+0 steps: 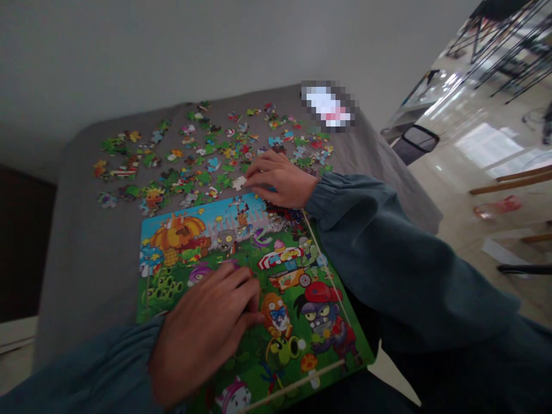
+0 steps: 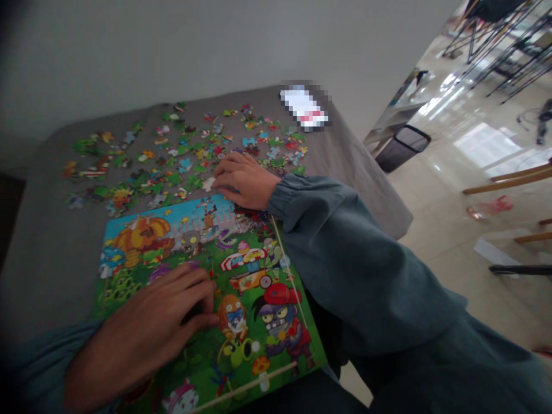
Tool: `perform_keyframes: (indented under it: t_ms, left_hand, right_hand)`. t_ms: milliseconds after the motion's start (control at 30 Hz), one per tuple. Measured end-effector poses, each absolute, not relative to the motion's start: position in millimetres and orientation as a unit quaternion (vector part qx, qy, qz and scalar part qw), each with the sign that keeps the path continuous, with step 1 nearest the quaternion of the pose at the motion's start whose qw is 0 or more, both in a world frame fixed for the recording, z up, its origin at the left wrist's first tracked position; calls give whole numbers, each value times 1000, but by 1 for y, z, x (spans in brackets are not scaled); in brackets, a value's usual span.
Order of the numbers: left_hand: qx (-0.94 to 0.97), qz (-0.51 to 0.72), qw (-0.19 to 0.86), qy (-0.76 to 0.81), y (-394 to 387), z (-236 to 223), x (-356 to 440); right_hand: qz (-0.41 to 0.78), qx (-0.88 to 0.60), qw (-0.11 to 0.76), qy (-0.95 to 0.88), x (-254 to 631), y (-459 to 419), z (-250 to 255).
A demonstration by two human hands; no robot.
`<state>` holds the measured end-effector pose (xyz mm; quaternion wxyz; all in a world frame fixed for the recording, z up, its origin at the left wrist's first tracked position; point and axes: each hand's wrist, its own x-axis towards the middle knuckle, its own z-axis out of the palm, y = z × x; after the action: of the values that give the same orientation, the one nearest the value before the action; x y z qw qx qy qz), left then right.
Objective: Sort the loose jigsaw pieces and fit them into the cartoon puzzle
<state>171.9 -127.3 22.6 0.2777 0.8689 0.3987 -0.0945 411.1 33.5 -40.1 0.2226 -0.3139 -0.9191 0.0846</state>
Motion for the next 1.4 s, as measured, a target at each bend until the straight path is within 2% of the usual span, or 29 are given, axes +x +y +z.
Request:
perform_keyframes:
  t_ms: [167,400,633,800,1133,1400]
  left_hand:
    - [912,-4,222,345,-132,20,156]
    - [954,85,180,223,-90,35,150]
    - [979,82,140,124,-82,18,159]
    - [979,79,133,130,-89,7,159]
    - [977,76,156,126,-90,5,160]
    - [981,61,143,117,-90,3,159]
  right_hand:
    - [80,-314,229,-918,412,33,-37]
    - [57,-370,225,-900,417,37,-29]
    - [48,-422,204,-882,424,42,-24]
    - [55,-428,177,-885,422,40,-22]
    - [86,-412,193,-886,427,45,-27]
    - [60,-409,187,-891,423,38,-15]
